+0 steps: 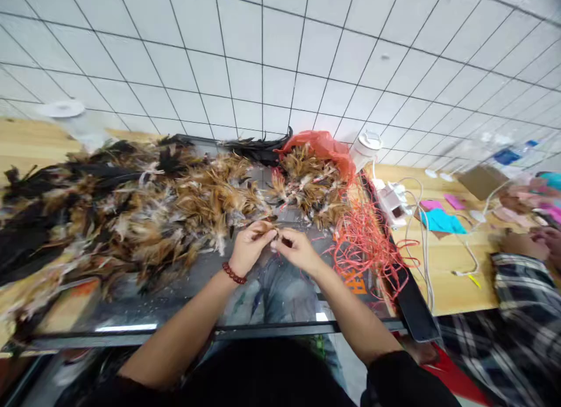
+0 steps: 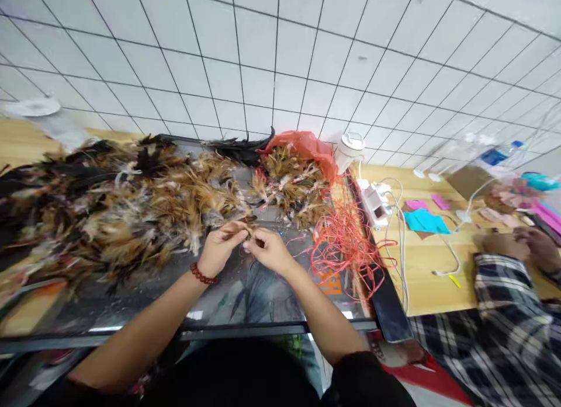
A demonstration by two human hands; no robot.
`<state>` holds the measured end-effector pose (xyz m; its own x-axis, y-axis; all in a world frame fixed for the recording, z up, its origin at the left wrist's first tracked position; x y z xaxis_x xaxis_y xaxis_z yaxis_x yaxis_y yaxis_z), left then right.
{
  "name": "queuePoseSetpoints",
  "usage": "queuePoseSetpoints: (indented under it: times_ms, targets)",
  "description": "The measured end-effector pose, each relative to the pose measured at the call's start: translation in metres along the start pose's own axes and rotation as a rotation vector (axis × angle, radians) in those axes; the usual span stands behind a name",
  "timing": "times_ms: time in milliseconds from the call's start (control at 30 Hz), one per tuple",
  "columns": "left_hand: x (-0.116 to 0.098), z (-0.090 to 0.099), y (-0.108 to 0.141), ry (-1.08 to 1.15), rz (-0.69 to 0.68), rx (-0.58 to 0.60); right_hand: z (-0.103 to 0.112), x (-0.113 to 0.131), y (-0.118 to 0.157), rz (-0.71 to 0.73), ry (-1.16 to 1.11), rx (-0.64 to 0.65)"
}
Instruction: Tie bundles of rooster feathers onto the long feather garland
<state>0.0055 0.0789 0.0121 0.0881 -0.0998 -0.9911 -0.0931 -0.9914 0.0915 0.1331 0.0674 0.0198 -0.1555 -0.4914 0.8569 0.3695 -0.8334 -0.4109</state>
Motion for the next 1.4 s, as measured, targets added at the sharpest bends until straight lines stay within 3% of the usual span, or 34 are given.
queuePoseSetpoints:
  times_ms: [100,200,333,500,633,733,867,967,1100,1200,1300,1400]
  targets:
    - [0.014,0.010,-0.004,0.087,0.056,-0.080,0.003,-0.004,0.007,-0.119,0.067,0.062]
    - [0.029,0.018,-0.008,0.248,0.167,-0.149,0.022,-0.006,0.006,-0.205,0.126,0.052]
    - [0.036,0.015,-0.011,0.319,0.238,-0.144,0.075,-0.009,-0.018,-0.225,0.051,-0.171]
    - [0.034,0.015,-0.011,0.326,0.230,-0.155,0.145,-0.031,-0.057,-0.342,0.014,-0.467]
    - [0.031,0.022,-0.010,0.418,0.196,-0.214,0.171,-0.013,-0.070,-0.228,0.466,-0.585]
    - [0.030,0.029,-0.009,0.513,0.172,-0.280,0.138,0.009,-0.067,-0.108,0.789,-0.510]
    - [0.030,0.032,-0.010,0.597,0.158,-0.316,0.040,-0.003,-0.066,-0.108,0.836,0.037]
    - [0.029,0.033,-0.009,0.607,0.156,-0.330,0.005,-0.015,-0.070,-0.127,0.876,0.116]
    - [0.028,0.032,-0.009,0.594,0.160,-0.332,-0.005,-0.032,-0.085,-0.166,0.900,0.145]
    - [0.028,0.031,-0.009,0.579,0.172,-0.325,-0.002,-0.039,-0.089,-0.183,0.768,0.100]
    - [0.029,0.028,-0.009,0.543,0.182,-0.303,0.006,-0.045,-0.077,-0.255,0.372,-0.082]
    - [0.027,0.024,-0.009,0.477,0.175,-0.270,-0.002,-0.048,-0.057,-0.299,-0.088,-0.129]
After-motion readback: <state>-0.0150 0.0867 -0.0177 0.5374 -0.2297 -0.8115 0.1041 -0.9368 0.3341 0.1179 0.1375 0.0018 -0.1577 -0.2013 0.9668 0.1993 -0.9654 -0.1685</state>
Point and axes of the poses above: each hand's wrist, its own y-axis away from the middle knuckle, its own z-axis out of the back of the hand, x = y × z, the point moved 8 cm from there along -y, towards the middle knuckle, and after that the axes turned 14 degrees about z, right-handed, at the moved point
